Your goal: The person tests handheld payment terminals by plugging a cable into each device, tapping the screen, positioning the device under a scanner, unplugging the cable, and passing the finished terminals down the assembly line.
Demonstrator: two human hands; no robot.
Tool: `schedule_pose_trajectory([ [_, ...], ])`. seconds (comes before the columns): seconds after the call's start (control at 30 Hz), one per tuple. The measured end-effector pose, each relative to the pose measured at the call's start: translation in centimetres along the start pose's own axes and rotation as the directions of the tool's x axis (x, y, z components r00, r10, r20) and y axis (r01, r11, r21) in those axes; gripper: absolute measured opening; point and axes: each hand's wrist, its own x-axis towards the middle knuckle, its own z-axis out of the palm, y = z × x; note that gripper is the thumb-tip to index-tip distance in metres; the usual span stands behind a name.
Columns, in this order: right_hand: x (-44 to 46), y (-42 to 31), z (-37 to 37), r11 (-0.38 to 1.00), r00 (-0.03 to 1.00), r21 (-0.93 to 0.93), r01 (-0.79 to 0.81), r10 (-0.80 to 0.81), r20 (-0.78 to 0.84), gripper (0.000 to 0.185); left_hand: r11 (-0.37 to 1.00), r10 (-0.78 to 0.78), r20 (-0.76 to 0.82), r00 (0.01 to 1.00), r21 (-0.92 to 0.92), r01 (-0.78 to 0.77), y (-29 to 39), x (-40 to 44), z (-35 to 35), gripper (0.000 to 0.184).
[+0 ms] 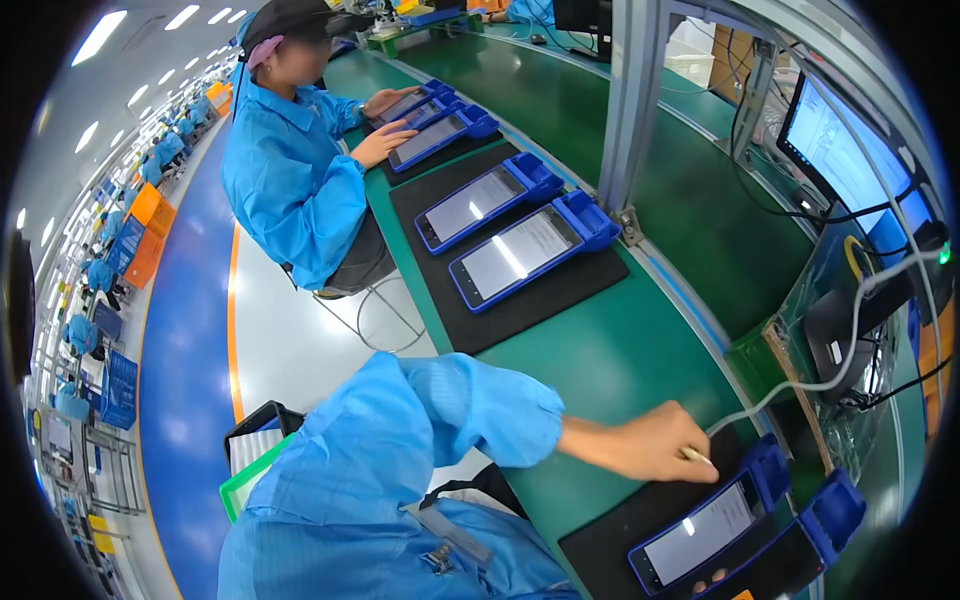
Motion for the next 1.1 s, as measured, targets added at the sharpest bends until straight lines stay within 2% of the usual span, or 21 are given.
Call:
schedule_pose_trajectory([
  [0.07,0.5,-1.1,-1.4,0.930,0.990,0.339,-0.138,0.141,0.016,0.070,0.916,-0.014,0.108,0.994,0.401,-0.031,-1.8,-0.6,-1.3,0.035],
  [0.1,0.9,-1.6,-2.0,0.846,0.977,0.494,-0.201,0.208,0.042,0.070,0.915,-0.009,0.118,0.993,0.402,-0.039,-2.0,-1.3,-1.1,0.035],
  [0.17,1.7,-2.3,-2.6,0.583,0.941,0.757,-0.295,0.314,0.125,0.070,0.723,-0.082,0.091,0.992,0.691,-0.004,-1.3,-2.8,-0.6,0.034],
  [0.2,1.7,-2.1,-2.6,0.414,0.919,0.849,-0.329,0.347,0.186,0.070,0.716,-0.090,0.095,0.991,0.698,-0.002,-1.1,-2.8,0.0,0.034],
  [0.23,0.4,0.8,-1.1,0.603,0.951,0.744,-0.288,0.272,0.148,0.070,0.735,-0.137,0.135,0.981,0.678,0.009,-0.6,-3.0,0.8,0.032],
  [0.27,0.6,1.2,-1.2,0.594,0.949,0.748,-0.295,0.275,0.156,0.070,0.753,-0.181,0.178,0.967,0.657,0.020,-0.2,-3.1,1.7,0.030],
  [0.33,0.9,1.9,-1.8,0.822,0.949,0.488,-0.292,0.187,0.253,0.069,0.798,-0.191,0.146,0.971,0.600,0.066,0.1,-3.2,3.3,0.027],
  [0.37,0.5,2.6,-1.3,0.822,0.916,0.438,-0.365,0.232,0.328,0.069,0.754,-0.206,0.140,0.968,0.654,0.065,-0.2,-3.2,3.3,0.023],
  [0.4,-1.1,6.0,1.7,0.953,0.992,0.287,-0.101,0.073,0.105,0.055,0.725,-0.217,0.173,0.961,0.687,0.040,-0.2,-2.9,4.0,0.019],
  [0.43,-0.9,5.1,1.4,0.864,0.964,0.442,-0.242,0.162,0.211,0.066,0.717,-0.259,0.189,0.947,0.694,0.058,0.7,-2.8,4.4,0.013],
  [0.47,-0.1,2.3,-0.6,0.835,0.931,0.416,-0.360,0.297,0.210,0.056,0.667,-0.239,0.228,0.944,0.745,-0.011,0.7,-3.2,5.5,0.017],
  [0.5,0.2,2.2,-0.8,0.814,0.914,0.417,-0.405,0.350,0.205,0.054,0.711,-0.292,0.233,0.927,0.702,0.048,0.9,-2.9,6.4,0.021],
  [0.53,0.3,2.9,-1.0,0.833,0.910,0.367,-0.415,0.374,0.179,0.053,0.746,-0.329,0.135,0.935,0.645,0.170,1.3,-2.4,7.5,0.024],
  [0.6,-0.3,5.0,-0.4,0.876,0.909,0.241,-0.418,0.406,0.099,0.054,0.776,-0.252,0.232,0.939,0.629,0.052,1.3,-1.0,10.0,0.023],
  [0.67,-0.5,6.7,0.2,0.858,0.874,0.170,-0.485,0.483,0.055,0.053,0.799,-0.163,0.221,0.962,0.602,-0.003,1.0,0.1,11.8,0.021],
  [0.87,-1.2,5.5,1.2,0.906,0.912,0.119,-0.407,0.411,-0.012,0.051,0.922,-0.129,0.208,0.970,0.384,0.041,0.3,0.8,11.3,0.016],
  [0.93,-1.9,3.5,0.7,0.850,0.938,0.405,-0.338,0.340,0.070,0.066,0.980,-0.095,0.257,0.962,0.192,0.045,-0.5,1.2,11.4,0.019],
  [1.0,-1.5,0.6,1.0,0.573,0.877,0.691,-0.440,0.441,0.192,0.084,0.922,-0.383,0.606,0.698,0.197,0.334,0.9,4.0,10.4,0.029],
  [1.03,-1.9,0.2,1.6,0.539,0.881,0.721,-0.435,0.421,0.217,0.101,0.892,-0.420,0.647,0.636,0.166,0.420,1.2,5.0,10.3,0.029],
  [1.07,-2.0,-0.2,2.2,0.542,0.878,0.716,-0.440,0.425,0.218,0.101,0.854,-0.445,0.690,0.570,0.136,0.502,1.3,5.6,10.4,0.030],
  [1.1,-2.1,-0.4,2.8,0.586,0.890,0.688,-0.428,0.406,0.207,0.104,0.853,-0.443,0.694,0.568,0.132,0.505,1.1,5.6,10.7,0.030],
])
